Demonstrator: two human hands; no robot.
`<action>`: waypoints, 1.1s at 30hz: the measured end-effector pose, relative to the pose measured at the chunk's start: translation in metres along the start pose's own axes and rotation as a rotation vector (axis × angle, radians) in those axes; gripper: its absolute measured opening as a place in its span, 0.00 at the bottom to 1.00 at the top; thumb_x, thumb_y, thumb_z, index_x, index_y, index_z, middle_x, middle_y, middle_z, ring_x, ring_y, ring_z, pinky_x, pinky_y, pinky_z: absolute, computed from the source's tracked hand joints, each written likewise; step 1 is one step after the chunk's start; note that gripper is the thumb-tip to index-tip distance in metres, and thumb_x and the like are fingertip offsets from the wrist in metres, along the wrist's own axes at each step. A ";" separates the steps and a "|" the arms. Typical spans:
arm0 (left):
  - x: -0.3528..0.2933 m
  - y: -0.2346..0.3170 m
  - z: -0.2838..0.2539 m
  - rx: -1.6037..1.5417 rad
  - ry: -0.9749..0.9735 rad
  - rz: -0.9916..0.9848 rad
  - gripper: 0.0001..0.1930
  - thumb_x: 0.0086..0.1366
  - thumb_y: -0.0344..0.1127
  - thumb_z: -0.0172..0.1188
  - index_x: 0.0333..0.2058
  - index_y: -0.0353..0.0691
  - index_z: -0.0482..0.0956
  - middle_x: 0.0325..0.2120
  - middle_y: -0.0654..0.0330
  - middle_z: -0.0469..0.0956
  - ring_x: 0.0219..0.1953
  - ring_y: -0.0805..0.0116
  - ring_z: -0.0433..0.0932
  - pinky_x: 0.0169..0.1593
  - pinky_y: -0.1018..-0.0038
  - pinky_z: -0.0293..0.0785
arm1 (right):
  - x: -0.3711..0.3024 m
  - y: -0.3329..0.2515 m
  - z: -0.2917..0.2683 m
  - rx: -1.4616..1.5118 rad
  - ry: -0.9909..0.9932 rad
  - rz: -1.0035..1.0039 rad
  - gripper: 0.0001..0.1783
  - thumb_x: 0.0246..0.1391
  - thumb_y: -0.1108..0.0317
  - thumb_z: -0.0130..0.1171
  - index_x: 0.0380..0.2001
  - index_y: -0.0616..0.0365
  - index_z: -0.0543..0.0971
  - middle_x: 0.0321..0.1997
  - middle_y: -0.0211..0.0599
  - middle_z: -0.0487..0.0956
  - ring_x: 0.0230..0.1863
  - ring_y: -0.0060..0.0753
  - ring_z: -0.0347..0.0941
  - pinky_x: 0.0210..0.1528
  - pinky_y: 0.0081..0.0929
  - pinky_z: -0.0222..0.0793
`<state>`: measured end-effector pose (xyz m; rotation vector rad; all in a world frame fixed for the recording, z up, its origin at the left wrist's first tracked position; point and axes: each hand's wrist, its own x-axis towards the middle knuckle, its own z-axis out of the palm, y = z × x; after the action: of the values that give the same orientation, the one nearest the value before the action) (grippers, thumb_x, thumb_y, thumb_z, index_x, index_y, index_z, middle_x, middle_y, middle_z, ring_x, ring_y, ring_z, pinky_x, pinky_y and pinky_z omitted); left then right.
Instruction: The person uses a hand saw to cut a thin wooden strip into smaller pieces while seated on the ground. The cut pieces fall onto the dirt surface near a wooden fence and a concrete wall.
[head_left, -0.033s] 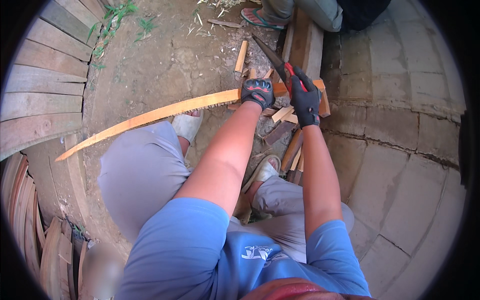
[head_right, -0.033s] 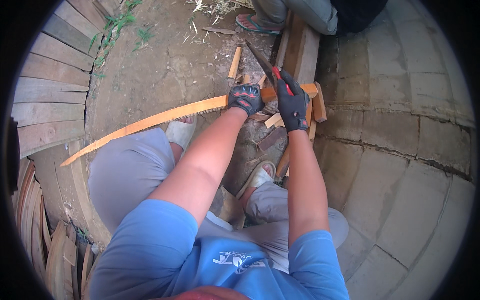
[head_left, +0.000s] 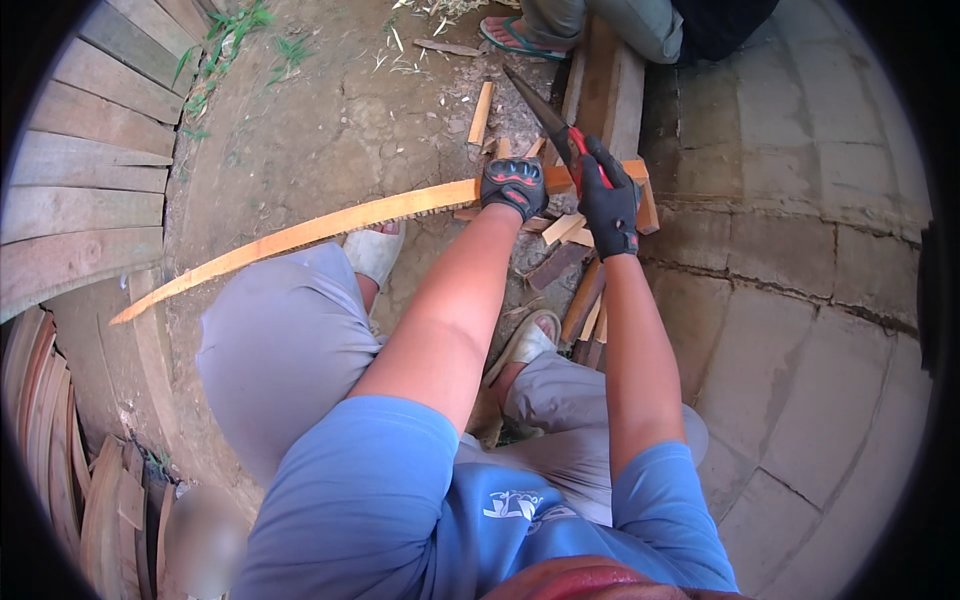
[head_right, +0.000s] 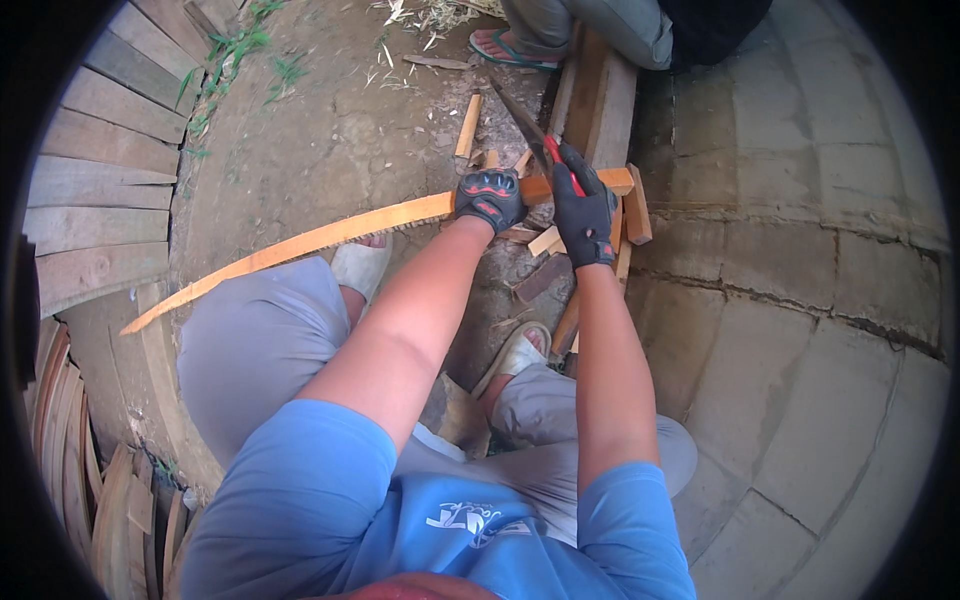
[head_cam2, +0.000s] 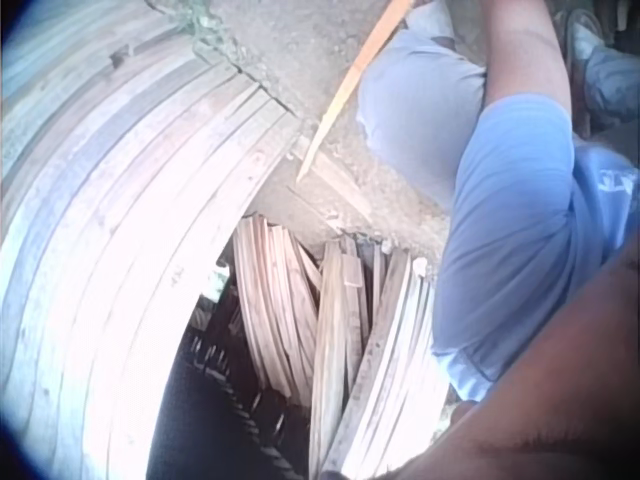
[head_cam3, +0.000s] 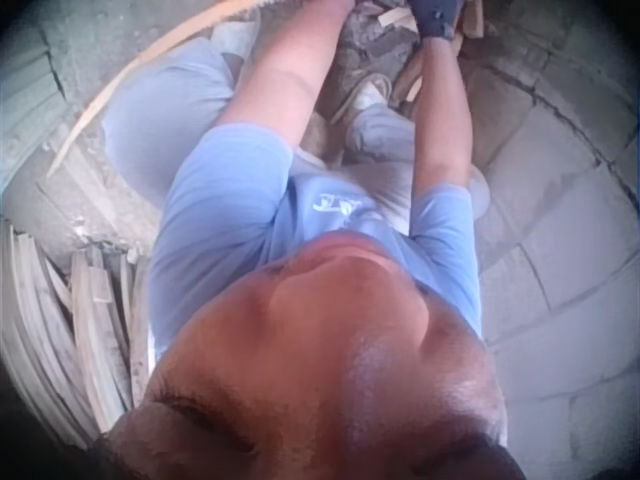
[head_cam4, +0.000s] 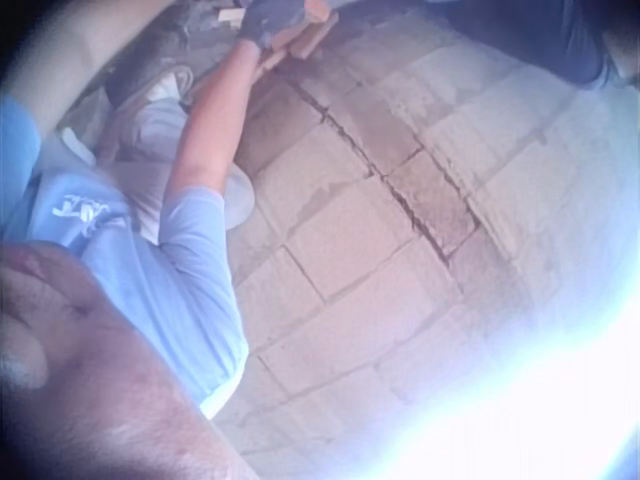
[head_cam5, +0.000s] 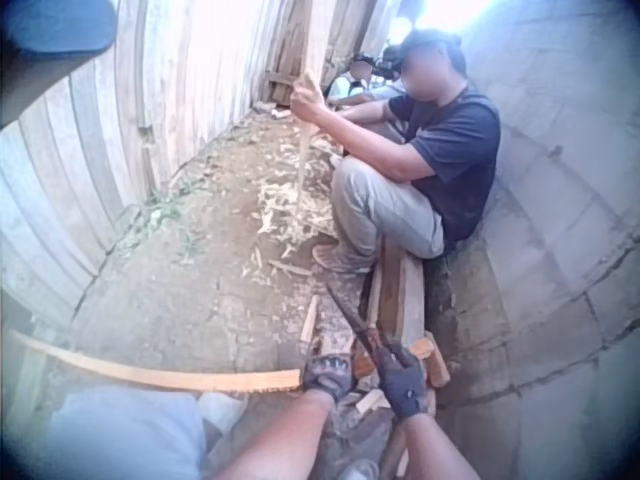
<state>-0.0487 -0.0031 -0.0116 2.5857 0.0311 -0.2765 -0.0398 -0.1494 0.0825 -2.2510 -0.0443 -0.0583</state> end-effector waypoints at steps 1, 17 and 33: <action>0.000 0.001 0.001 0.001 0.010 -0.007 0.20 0.60 0.47 0.66 0.47 0.44 0.88 0.47 0.50 0.88 0.51 0.53 0.87 0.54 0.59 0.83 | -0.006 -0.002 -0.003 0.019 0.000 -0.029 0.22 0.67 0.58 0.63 0.60 0.52 0.86 0.59 0.44 0.87 0.63 0.41 0.82 0.66 0.34 0.74; -0.002 0.004 -0.003 0.053 0.015 -0.007 0.15 0.66 0.42 0.58 0.47 0.47 0.87 0.44 0.54 0.89 0.48 0.56 0.89 0.50 0.58 0.83 | -0.210 -0.100 -0.190 -0.081 -0.065 0.232 0.25 0.69 0.67 0.62 0.68 0.57 0.79 0.43 0.31 0.84 0.30 0.17 0.74 0.31 0.21 0.71; 0.002 0.006 -0.012 0.047 -0.056 -0.017 0.19 0.61 0.48 0.65 0.46 0.46 0.89 0.45 0.53 0.89 0.49 0.55 0.89 0.51 0.59 0.83 | -0.173 -0.108 -0.203 0.139 -0.046 0.257 0.30 0.70 0.66 0.58 0.72 0.61 0.74 0.67 0.43 0.81 0.59 0.34 0.80 0.63 0.33 0.73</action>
<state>-0.0442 -0.0021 0.0008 2.6240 0.0274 -0.3595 -0.2235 -0.2411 0.2837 -2.1021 0.2096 0.1305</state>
